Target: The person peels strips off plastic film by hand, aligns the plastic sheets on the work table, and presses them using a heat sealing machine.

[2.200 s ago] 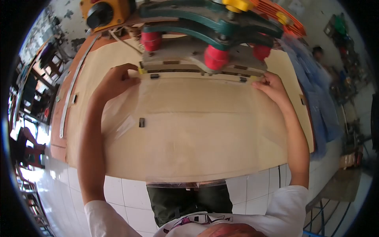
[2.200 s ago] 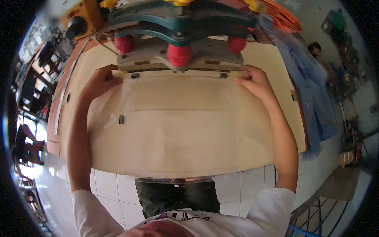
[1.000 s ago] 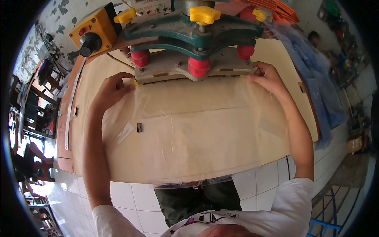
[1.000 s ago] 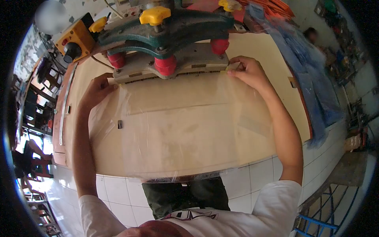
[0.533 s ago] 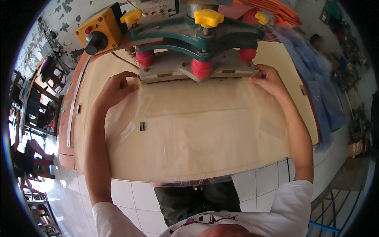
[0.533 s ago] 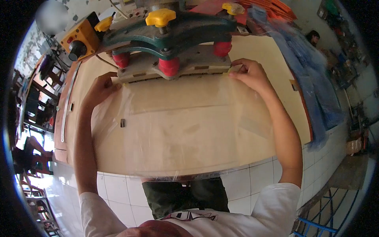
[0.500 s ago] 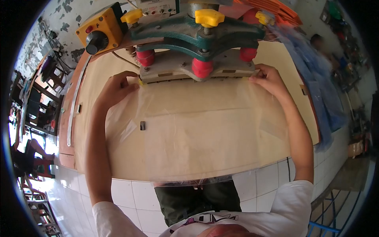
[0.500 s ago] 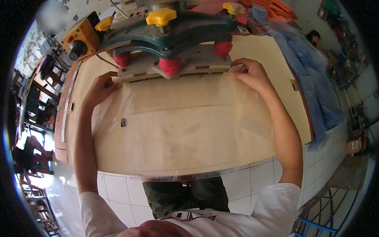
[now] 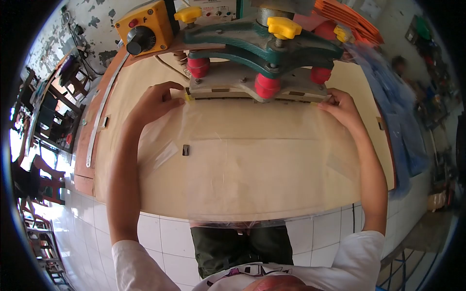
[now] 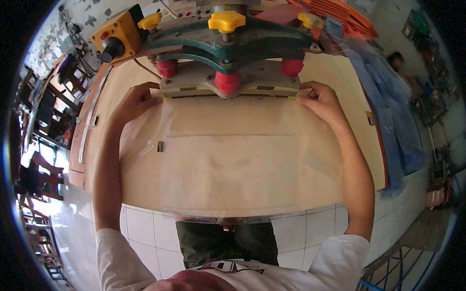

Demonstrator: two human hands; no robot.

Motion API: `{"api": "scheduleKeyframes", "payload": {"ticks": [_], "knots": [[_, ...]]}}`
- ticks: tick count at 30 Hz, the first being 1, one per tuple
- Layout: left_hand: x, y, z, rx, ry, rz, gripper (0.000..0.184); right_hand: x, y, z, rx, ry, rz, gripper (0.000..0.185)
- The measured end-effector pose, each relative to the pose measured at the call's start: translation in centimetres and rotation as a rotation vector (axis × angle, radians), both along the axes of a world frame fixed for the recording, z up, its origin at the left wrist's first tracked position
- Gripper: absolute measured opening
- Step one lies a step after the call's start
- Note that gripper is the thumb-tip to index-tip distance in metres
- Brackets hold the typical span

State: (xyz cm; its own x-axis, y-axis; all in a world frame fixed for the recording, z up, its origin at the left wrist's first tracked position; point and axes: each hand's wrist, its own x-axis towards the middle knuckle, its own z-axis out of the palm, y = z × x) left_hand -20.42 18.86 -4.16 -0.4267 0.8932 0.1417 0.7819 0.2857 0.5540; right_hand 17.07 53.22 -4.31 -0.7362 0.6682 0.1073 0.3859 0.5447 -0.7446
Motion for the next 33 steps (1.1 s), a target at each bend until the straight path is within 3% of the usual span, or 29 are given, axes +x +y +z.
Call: {"api": "scheduleKeyframes", "payload": {"ticks": [33], "knots": [[0.2,0.0,0.2,-0.019,0.05,0.033,0.038,0.2,0.6,-0.6,0.064,0.007,0.061,0.038]]}}
